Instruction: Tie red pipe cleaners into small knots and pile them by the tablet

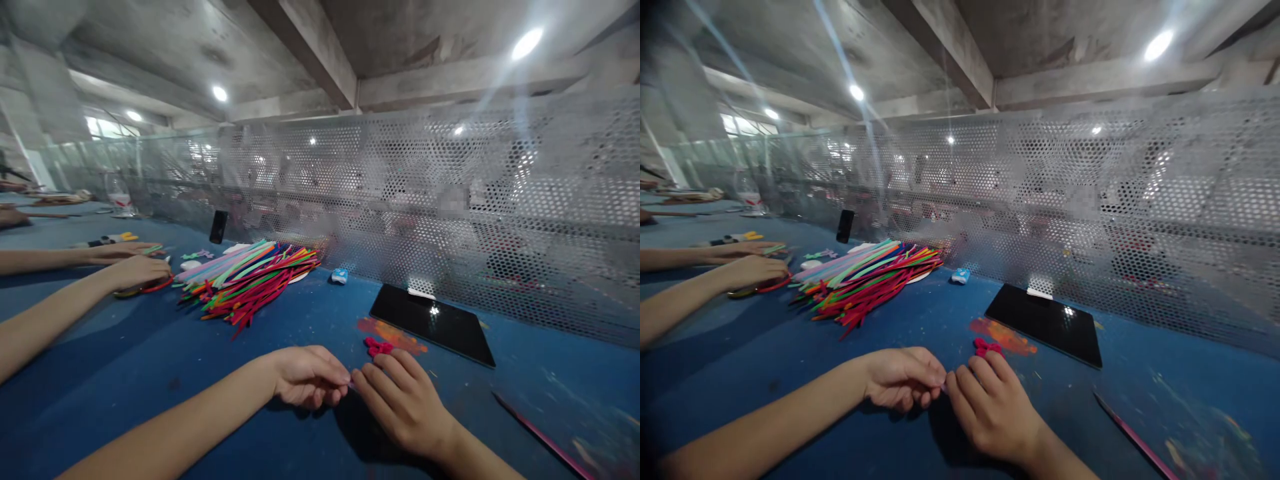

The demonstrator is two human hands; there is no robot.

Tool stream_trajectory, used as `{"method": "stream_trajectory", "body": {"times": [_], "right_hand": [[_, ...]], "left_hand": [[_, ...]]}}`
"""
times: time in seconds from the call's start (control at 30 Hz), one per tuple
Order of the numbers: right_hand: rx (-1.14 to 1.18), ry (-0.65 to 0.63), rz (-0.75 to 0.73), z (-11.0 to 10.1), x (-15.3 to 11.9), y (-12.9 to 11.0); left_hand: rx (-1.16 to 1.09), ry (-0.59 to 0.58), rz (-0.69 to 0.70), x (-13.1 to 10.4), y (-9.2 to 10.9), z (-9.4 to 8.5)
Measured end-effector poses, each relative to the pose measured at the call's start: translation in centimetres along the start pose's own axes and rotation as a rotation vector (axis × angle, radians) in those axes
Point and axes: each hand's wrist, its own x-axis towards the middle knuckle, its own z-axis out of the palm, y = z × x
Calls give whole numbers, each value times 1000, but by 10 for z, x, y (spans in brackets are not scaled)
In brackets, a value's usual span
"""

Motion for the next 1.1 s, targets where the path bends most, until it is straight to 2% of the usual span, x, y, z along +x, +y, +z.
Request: {"method": "stream_trajectory", "body": {"times": [0.1, 0.27, 0.33, 0.43, 0.57, 0.7, 0.77, 0.83, 0.9, 0.97, 1.03, 1.1], "right_hand": [[1, -44, -8, 2, 3, 0], [33, -221, -40, 9, 1, -1], [81, -234, 1, 13, -1, -2], [241, -188, 219, 15, 0, -7], [662, -184, 670, 12, 8, -11], [1250, -104, 1212, 16, 16, -11], [1454, -116, 1378, 20, 16, -11], [1567, -168, 1441, 23, 14, -12], [1677, -206, 1487, 22, 13, -13], [1768, -231, 1510, 19, 13, -13], [1832, -237, 1516, 15, 13, -12], [1866, -215, 1509, 14, 13, -10]], "left_hand": [[32, 14, -2, 0, -2, 1], [77, 49, 20, 1, -6, 4], [88, 75, 61, 2, -7, 7], [98, 133, 157, 2, -7, 14], [250, 256, 373, -1, -6, 26], [695, 445, 568, -6, -5, 37], [1026, 543, 700, -9, -5, 38], [1393, 602, 853, -12, -7, 35], [1722, 590, 983, -13, -8, 30], [1873, 549, 1071, -14, -8, 27], [1759, 545, 1084, -14, -9, 27], [1425, 565, 1009, -12, -9, 30]]}}
